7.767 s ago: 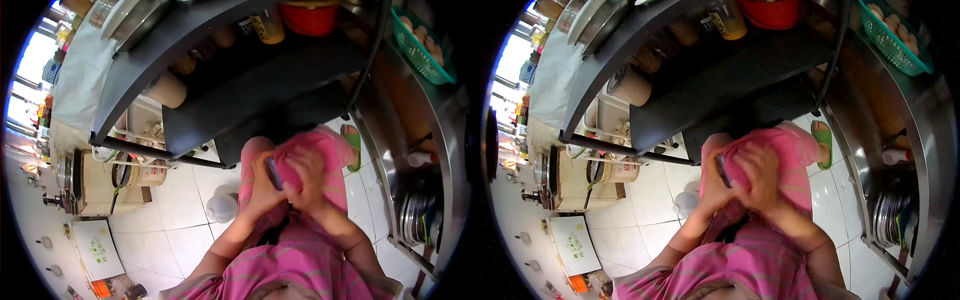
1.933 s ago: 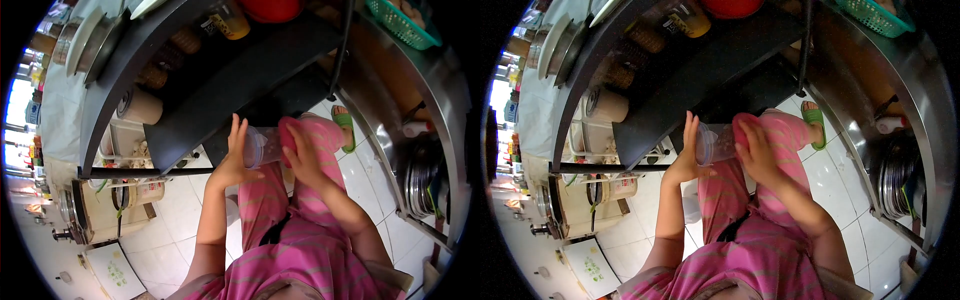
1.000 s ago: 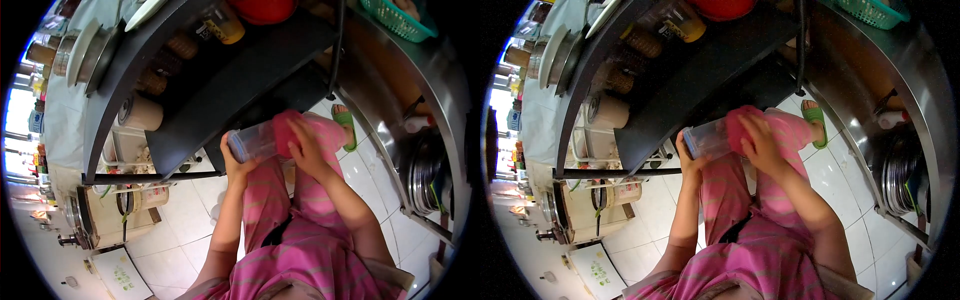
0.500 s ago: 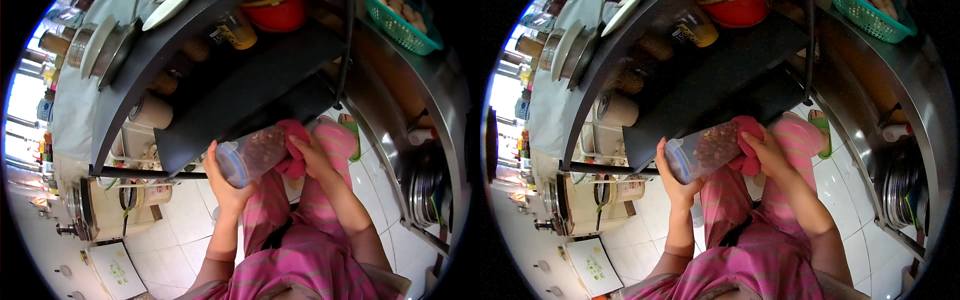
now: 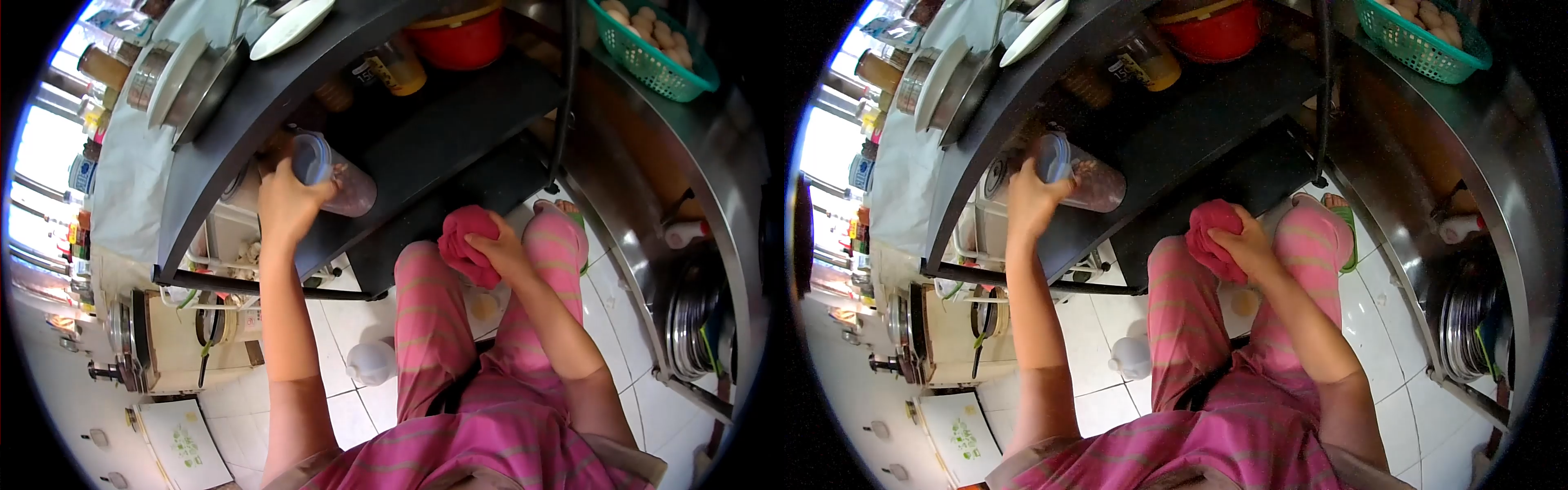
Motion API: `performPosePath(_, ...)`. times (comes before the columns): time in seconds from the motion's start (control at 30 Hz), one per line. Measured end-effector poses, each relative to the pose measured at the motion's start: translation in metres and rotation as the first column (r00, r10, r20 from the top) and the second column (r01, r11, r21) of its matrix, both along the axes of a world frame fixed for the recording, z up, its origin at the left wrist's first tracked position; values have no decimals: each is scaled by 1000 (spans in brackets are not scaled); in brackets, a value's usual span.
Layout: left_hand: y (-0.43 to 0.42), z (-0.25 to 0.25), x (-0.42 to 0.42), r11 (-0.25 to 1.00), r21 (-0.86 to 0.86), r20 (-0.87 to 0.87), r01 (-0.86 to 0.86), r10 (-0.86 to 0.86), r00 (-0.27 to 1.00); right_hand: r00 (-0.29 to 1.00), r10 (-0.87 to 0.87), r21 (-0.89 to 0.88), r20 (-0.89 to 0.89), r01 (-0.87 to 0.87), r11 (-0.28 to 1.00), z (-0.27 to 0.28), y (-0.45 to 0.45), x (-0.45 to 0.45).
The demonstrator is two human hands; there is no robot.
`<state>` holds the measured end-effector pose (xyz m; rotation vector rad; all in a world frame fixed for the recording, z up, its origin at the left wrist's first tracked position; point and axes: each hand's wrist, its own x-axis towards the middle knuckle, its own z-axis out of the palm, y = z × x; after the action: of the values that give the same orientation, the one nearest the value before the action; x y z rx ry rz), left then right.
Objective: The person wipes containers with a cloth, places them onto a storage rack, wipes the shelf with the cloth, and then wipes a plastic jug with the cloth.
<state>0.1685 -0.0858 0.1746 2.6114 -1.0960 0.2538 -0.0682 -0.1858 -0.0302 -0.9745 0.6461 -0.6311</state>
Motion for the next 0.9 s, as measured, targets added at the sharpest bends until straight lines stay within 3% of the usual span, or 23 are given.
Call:
performPosePath(0.07,-5,-1,9,1000,31,-83,3,-1,997,1000,10,-3,-14,-10,1000,-11,1,-4)
performPosePath(0.13,-9,-8,14,990,-124,-26,69,-73,997,999,18,-1,-30,-18,1000,-19,1,-10)
performPosePath(0.17,-10,-13,15,990,-122,-27,73,-77,997,999,34,-2,-35,-35,999,-20,1,-13)
performPosePath(0.23,-11,-30,15,953,-301,28,-6,15,999,998,46,-3,-41,-46,999,-22,-1,-18)
performPosePath(0.27,-11,-45,14,953,-301,28,-3,12,1000,998,60,7,-22,-60,998,-22,-2,-20)
performPosePath(0.33,-10,-87,19,645,-764,-79,21,-126,989,997,71,16,0,-71,997,-19,-2,-23)
performPosePath(0.37,-7,-114,38,653,-755,-168,53,-271,948,998,70,31,1,-70,997,-15,-1,-26)
performPosePath(0.4,-9,-122,27,739,-662,-74,126,-232,970,998,70,47,0,-70,996,-13,0,-28)
performPosePath(0.47,-15,-134,16,831,-550,-261,-84,-76,962,996,83,41,-11,-82,996,-14,1,-32)
performPosePath(0.6,-35,-130,29,878,-454,-304,-154,10,953,993,119,20,-28,-118,993,-17,3,-37)
performPosePath(0.73,-66,-125,50,904,-413,-235,-106,7,972,992,128,8,-4,-128,992,-19,3,-34)
performPosePath(0.8,-82,-123,61,883,-463,-211,-73,-30,977,985,169,74,-36,-166,983,-13,4,-35)
performPosePath(0.87,-97,-118,71,905,-394,-334,-159,20,943,983,180,59,-39,-178,982,-16,4,-34)
performPosePath(0.9,-105,-123,80,888,-447,-273,-103,-26,962,979,199,47,-42,-197,979,-18,5,-34)
